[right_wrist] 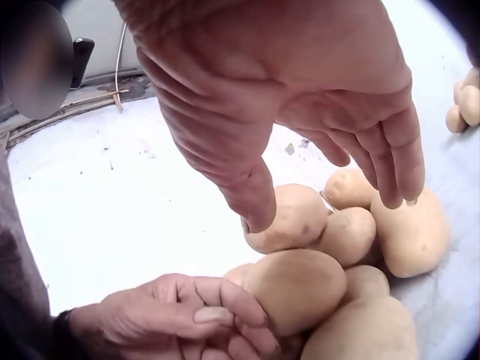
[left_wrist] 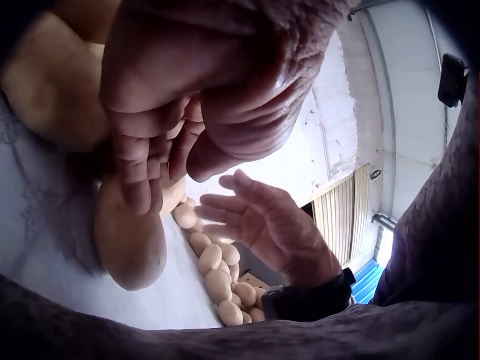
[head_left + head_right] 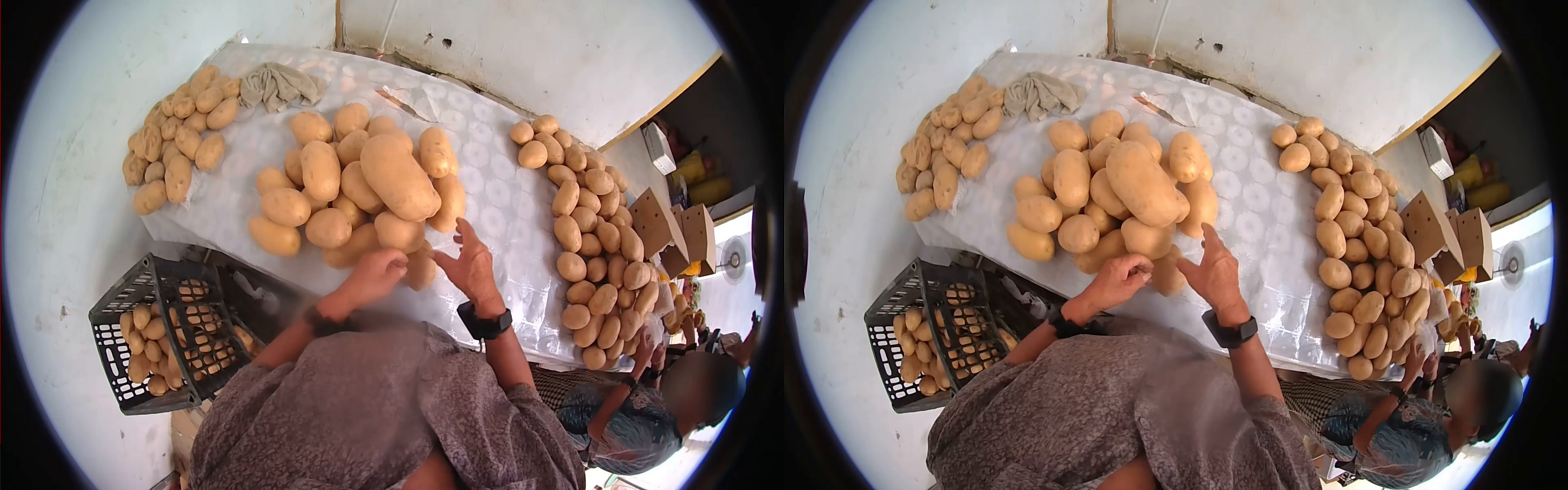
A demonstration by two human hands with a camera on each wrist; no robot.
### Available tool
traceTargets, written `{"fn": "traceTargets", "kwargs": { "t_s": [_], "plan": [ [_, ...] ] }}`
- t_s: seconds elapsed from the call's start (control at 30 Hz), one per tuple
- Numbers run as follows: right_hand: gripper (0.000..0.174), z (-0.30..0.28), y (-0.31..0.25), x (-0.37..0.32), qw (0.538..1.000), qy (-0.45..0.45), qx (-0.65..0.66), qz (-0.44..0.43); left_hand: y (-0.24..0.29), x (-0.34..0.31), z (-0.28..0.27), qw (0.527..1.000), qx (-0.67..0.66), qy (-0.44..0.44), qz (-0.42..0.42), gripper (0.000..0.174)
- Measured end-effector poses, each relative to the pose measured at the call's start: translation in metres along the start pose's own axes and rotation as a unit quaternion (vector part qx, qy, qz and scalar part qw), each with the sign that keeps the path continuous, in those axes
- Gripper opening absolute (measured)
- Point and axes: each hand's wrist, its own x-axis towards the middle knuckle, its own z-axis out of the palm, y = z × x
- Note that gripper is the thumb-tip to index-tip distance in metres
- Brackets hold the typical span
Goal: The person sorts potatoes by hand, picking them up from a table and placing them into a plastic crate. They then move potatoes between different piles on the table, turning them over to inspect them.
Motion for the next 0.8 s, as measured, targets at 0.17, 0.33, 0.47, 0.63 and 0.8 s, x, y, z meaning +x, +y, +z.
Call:
{"fn": "traceTargets", "kwargs": {
  "t_s": [0.17,0.33,0.47,0.63,0.8],
  "plan": [
    [0.082,-0.007,-0.030,0.018,0.995,0.055,-0.009,-0.077,-0.015,0.008,0.000,1.000,0.019,-0.017,0.008,0.013],
    [0.083,-0.009,-0.059,0.035,0.992,0.037,-0.021,-0.116,-0.009,0.010,-0.006,0.999,0.002,-0.042,0.025,0.012],
    [0.088,-0.008,-0.074,0.054,0.988,0.015,-0.076,-0.137,-0.015,0.013,-0.001,0.998,-0.022,-0.039,0.046,0.012],
    [0.091,0.007,-0.088,0.071,0.985,-0.007,-0.101,-0.143,-0.019,0.016,0.005,0.998,-0.001,-0.041,0.055,0.013],
    [0.092,0.023,-0.093,0.087,0.978,-0.005,-0.162,-0.128,-0.014,0.015,0.004,0.996,0.046,-0.032,0.071,0.015]
  ]
}}
